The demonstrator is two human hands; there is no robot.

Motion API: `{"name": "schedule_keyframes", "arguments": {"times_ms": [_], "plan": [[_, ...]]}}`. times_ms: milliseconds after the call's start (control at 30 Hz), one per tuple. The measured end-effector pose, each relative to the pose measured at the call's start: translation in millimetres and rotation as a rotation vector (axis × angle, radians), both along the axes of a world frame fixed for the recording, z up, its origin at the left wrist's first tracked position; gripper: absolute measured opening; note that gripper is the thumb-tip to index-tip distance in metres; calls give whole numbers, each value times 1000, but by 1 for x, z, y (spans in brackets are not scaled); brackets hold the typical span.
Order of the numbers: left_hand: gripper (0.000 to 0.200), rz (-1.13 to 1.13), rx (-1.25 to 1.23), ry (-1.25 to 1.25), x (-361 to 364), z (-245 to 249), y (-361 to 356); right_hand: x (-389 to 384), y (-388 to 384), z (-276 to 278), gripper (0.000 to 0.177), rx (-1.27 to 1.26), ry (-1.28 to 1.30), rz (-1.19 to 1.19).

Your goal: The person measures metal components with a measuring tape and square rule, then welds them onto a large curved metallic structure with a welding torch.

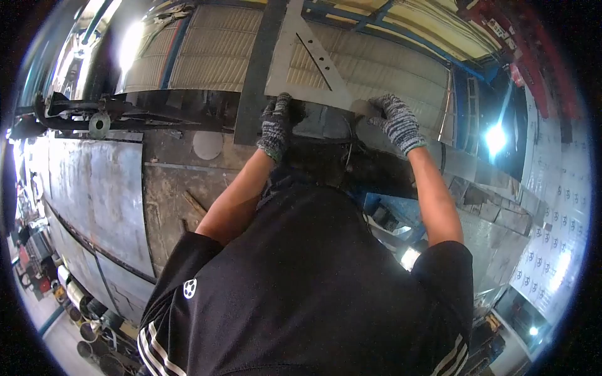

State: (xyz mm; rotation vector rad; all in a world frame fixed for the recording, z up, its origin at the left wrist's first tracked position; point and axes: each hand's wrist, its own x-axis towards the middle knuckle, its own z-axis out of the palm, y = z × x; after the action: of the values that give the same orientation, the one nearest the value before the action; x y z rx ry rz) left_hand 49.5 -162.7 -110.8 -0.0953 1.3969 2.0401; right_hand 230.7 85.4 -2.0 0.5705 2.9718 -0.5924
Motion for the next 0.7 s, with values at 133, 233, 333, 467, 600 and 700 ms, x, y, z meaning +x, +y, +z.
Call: {"name": "schedule_keyframes", "arguments": {"times_ms": [133, 233, 333, 467, 600, 700], "plan": [[26, -9, -86, 161, -5, -16, -2, -1, 2, -3, 54, 80, -12, 75], [30, -63, -11, 6, -2, 16, -9, 17, 27, -26, 55, 349, 63, 188], [25, -30, 76, -47, -3, 5, -5, 12, 17, -14, 55, 200, -23, 107], [28, -9, 45, -98, -2, 26, -3, 8, 15, -11, 55, 87, -87, 57], [26, 0, 72, -118, -2, 21, -4, 13, 18, -28, 48, 220, 18, 112], [24, 8, 86, -124, -4, 16, -2, 13, 15, -21, 47, 144, 42, 90]]}}
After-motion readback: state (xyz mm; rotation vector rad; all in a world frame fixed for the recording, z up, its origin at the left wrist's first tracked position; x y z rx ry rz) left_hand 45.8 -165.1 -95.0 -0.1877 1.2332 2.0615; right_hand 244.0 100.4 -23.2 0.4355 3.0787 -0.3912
